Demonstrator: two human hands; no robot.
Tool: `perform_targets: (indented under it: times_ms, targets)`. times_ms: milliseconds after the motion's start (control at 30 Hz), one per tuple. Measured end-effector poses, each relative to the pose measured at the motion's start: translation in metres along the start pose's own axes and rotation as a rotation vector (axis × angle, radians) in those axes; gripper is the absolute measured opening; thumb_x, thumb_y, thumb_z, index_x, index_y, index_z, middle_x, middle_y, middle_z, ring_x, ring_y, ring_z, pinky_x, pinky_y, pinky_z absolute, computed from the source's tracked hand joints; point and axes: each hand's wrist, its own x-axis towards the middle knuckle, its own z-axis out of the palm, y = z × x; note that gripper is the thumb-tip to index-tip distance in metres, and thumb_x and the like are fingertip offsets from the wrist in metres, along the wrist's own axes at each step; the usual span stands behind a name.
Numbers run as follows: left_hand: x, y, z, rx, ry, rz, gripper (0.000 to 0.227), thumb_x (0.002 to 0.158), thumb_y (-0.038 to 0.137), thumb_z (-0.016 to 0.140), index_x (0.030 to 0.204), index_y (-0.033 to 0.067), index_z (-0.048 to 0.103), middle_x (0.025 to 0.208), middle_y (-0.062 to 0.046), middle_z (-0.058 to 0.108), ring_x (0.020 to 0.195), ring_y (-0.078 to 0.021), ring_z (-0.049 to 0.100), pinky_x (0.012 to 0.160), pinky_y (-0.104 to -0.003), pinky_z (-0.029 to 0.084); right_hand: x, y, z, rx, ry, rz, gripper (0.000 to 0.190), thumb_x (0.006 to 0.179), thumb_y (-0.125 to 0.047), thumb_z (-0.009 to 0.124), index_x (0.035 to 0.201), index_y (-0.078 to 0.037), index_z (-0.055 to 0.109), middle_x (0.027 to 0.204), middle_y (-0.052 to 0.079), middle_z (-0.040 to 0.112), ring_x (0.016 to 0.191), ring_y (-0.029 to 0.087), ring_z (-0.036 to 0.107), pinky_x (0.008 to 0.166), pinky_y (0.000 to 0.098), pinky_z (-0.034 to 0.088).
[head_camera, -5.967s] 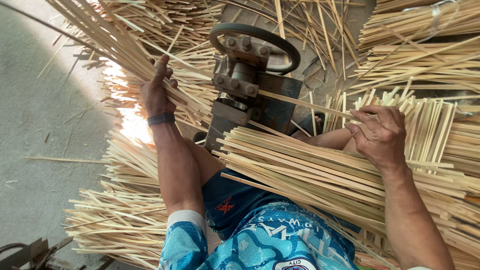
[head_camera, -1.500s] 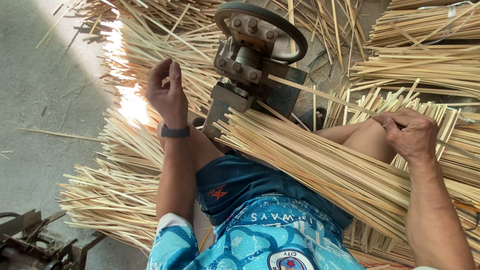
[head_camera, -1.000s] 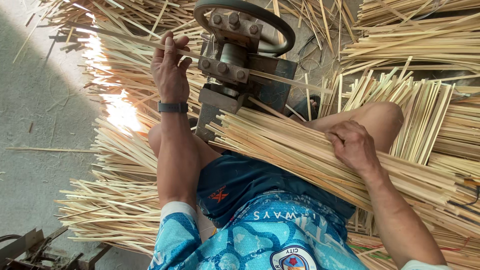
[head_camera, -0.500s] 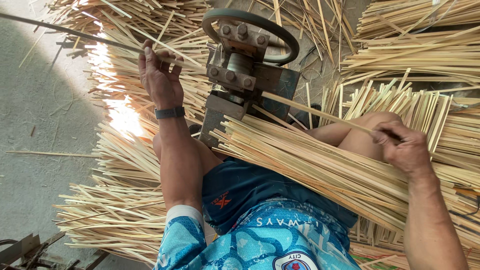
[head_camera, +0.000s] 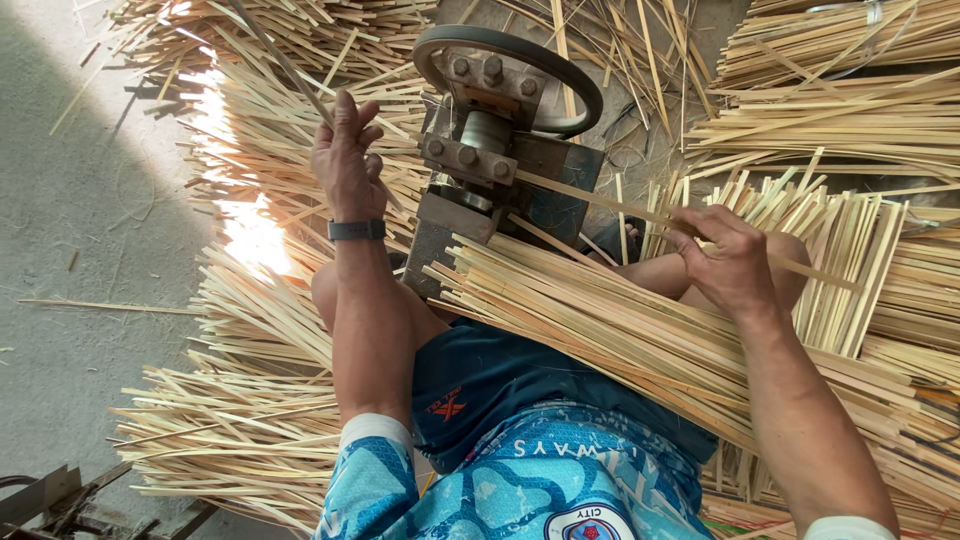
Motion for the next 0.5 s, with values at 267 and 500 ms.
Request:
perform_targets:
  times_ms: [267,500]
  targets:
    - [0.0,-0.016,0.003,0.353,0.165,-0.2,0.109,0.057,0.061,0.092,0.129,-0.0065,0.047,0.105,-0.024,0.066,0.084,-0.0209,0.071,0.036,-0.013,0.046,-0.016,0.014,-0.017,-0.244,-0.205,0.189,0.035,0.095,-0.044,0.075,0.11,-0.013,0.08,0.083,0.008,0.077,0.065,0.018,0.07,0.064,0.0349,0.06]
    - [0.036,-0.018,-0.017,-0.031,0.083,-0.06,0.067,0.074,0.05,0.088,0.112,-0.0006,0.065,0.102,-0.013,0.067,0.06,-0.0096,0.051,0.034,-0.018,0.042,-0.04,0.013,0.002,0.083,-0.227,0.094,0.029,0.095,-0.033,0.071,0.112,-0.009,0.078,0.099,0.01,0.078,0.079,0.017,0.072,0.071,0.0331,0.062]
